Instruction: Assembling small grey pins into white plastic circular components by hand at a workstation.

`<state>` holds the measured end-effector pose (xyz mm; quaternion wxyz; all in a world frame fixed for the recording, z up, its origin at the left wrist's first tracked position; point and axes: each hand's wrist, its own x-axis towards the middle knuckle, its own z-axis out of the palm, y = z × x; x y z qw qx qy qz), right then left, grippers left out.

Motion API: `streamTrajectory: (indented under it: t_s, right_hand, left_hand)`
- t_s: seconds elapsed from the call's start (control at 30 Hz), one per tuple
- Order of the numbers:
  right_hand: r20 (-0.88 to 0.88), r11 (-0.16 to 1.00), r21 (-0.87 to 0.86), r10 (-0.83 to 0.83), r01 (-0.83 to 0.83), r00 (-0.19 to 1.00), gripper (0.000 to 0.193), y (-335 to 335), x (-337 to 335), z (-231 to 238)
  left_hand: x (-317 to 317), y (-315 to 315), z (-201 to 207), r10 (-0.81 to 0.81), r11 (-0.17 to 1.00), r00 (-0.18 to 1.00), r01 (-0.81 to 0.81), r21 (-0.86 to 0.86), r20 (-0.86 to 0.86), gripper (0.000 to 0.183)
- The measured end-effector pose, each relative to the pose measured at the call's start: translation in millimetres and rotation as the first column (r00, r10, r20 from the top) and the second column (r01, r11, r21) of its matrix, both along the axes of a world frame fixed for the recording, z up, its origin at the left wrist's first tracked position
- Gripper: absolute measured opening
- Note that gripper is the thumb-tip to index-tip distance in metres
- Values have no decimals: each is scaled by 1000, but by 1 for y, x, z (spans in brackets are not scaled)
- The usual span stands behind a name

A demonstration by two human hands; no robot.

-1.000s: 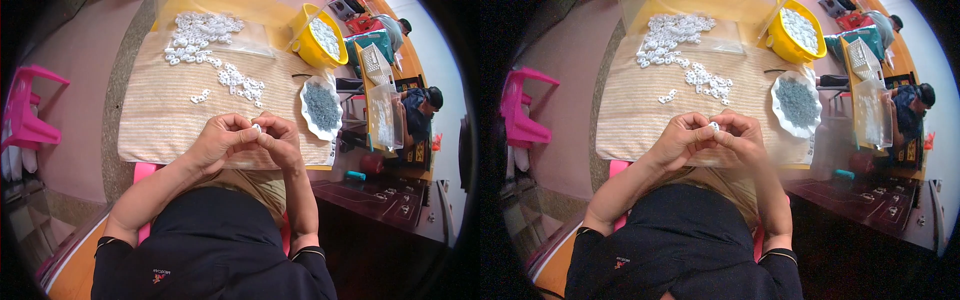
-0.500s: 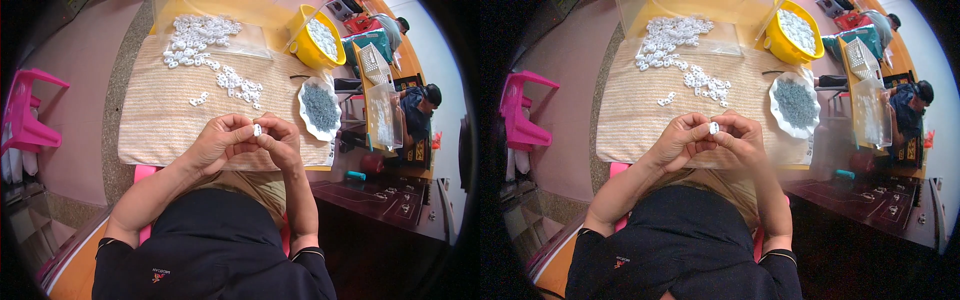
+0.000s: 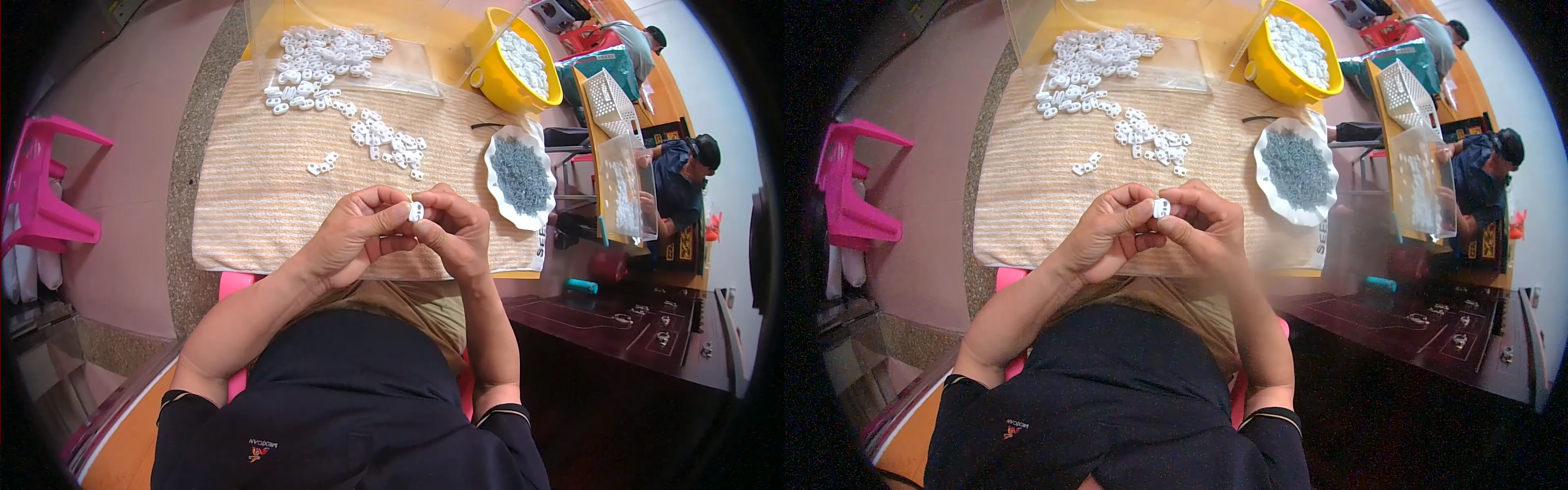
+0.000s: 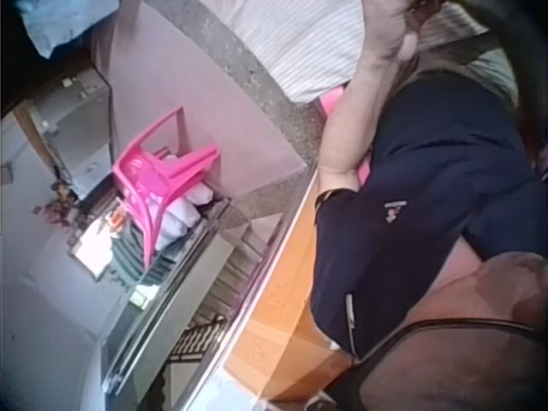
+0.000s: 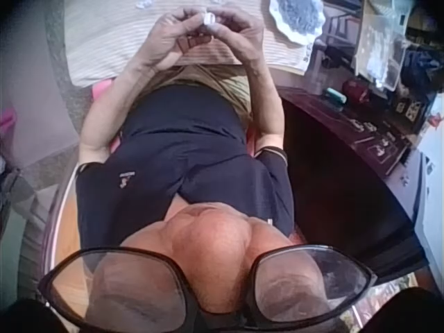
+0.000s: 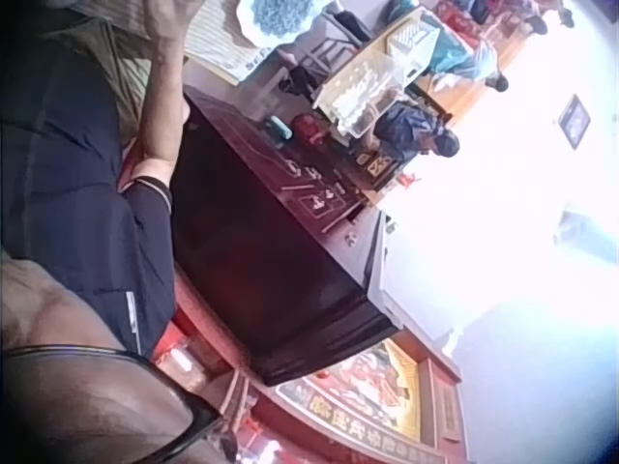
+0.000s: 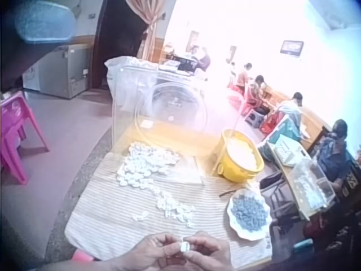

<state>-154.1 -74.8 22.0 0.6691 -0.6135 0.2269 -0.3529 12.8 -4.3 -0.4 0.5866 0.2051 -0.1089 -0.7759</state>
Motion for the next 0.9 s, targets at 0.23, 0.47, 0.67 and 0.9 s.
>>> streamTrajectory:
  t_s: [0.23, 0.47, 0.67, 0.9]
  right_hand:
    - [-51, 987, -159, -44, 35, 998, 28, 2, 1, -1]
    - [-112, 962, -265, -95, 62, 989, 28, 7, 3, 4]
    - [-113, 963, -261, -100, 67, 989, 27, 7, 4, 6]
    - [-102, 969, -240, -85, 58, 991, 29, 8, 4, 7]
  left_hand:
    - [-1, 0, 0, 19, 1000, 1000, -19, -4, 2, 10]
    - [-5, 1, -3, 45, 998, 999, -45, -37, 3, 8]
    - [-7, 1, -3, 55, 998, 998, -55, -27, 15, 8]
    - [-5, 1, -3, 53, 998, 998, -52, -34, 16, 9]
